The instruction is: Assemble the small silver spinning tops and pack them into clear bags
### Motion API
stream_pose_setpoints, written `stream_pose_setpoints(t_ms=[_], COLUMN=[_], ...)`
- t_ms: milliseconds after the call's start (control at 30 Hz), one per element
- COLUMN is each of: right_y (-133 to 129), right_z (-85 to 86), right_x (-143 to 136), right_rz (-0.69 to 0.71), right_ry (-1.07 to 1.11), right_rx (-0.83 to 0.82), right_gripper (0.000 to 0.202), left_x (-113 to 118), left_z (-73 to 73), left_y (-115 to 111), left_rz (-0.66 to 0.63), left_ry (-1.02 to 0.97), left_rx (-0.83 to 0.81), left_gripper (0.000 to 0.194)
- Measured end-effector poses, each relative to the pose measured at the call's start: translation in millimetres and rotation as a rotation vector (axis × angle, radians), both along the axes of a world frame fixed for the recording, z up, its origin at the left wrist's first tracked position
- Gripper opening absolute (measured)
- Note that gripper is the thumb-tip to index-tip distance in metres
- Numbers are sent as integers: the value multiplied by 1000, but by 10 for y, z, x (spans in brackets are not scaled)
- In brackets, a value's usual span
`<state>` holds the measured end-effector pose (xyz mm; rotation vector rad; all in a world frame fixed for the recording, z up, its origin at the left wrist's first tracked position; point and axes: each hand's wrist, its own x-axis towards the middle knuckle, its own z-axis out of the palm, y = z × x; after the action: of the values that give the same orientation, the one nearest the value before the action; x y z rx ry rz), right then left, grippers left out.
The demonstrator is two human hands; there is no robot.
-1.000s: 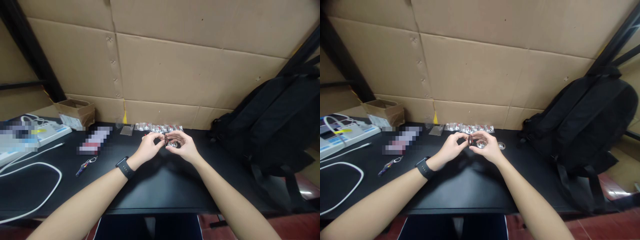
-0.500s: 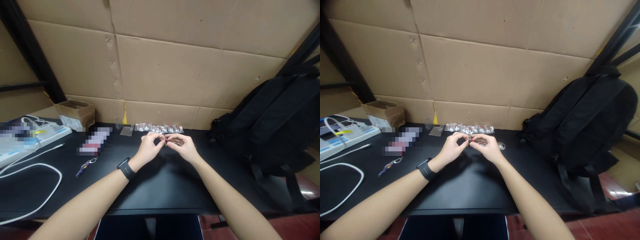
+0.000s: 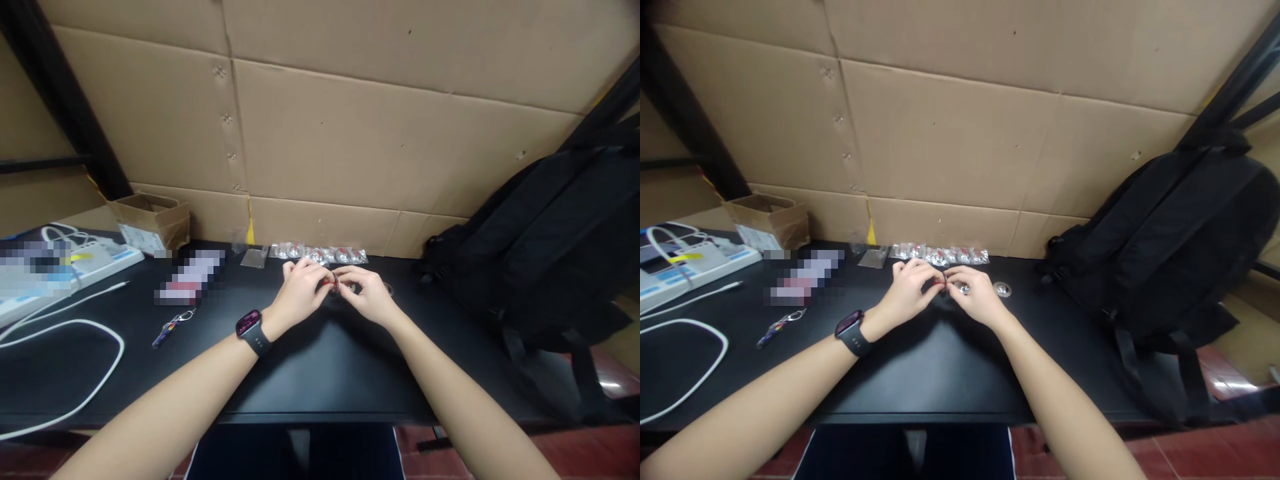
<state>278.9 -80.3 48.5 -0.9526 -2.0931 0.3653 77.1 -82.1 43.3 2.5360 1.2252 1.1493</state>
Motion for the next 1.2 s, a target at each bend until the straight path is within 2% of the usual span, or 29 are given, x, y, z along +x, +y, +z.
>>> stream_pose_setpoints(t_ms=[33, 133, 200, 367, 533, 700, 867, 967, 1033, 1200], right_y=[0, 0, 0, 19, 44, 40, 39, 71, 110, 250], right_z=[1, 0, 2, 42, 79, 23, -43, -54, -72, -216], right_x=[3, 5, 5, 54, 140, 98, 31, 69, 129, 260], right_rz=[-9, -33, -33, -76, -122, -58, -28, -38, -85, -302], right_ry=[-4, -11, -21, -39, -62, -100, -186, -219, -243, -387], right_rx=[6, 33, 49, 100, 113, 141, 119, 92, 66, 0], right_gripper=[16, 12, 11, 11, 10, 10, 10, 10, 11, 32], left_x=[-3, -16, -23, -20, 2, -10, -37, -54, -70, -110], left_z=[14, 48, 47, -18, -53, -96, -184, -200, -192, -169], left_y=[-12, -39, -38, 7, 23, 24, 104, 145, 158, 182], left_rz=[-3, -58, -91, -67, -56, -66, -59, -44, -33, -26], left_ry=[-3, 9, 43, 78, 98, 142, 171, 175, 178, 196], left_rx=[5, 15, 4, -50, -84, -43, -27, -40, -54, -81], left_gripper=[10, 38, 44, 31, 32, 35, 14, 14, 14, 19])
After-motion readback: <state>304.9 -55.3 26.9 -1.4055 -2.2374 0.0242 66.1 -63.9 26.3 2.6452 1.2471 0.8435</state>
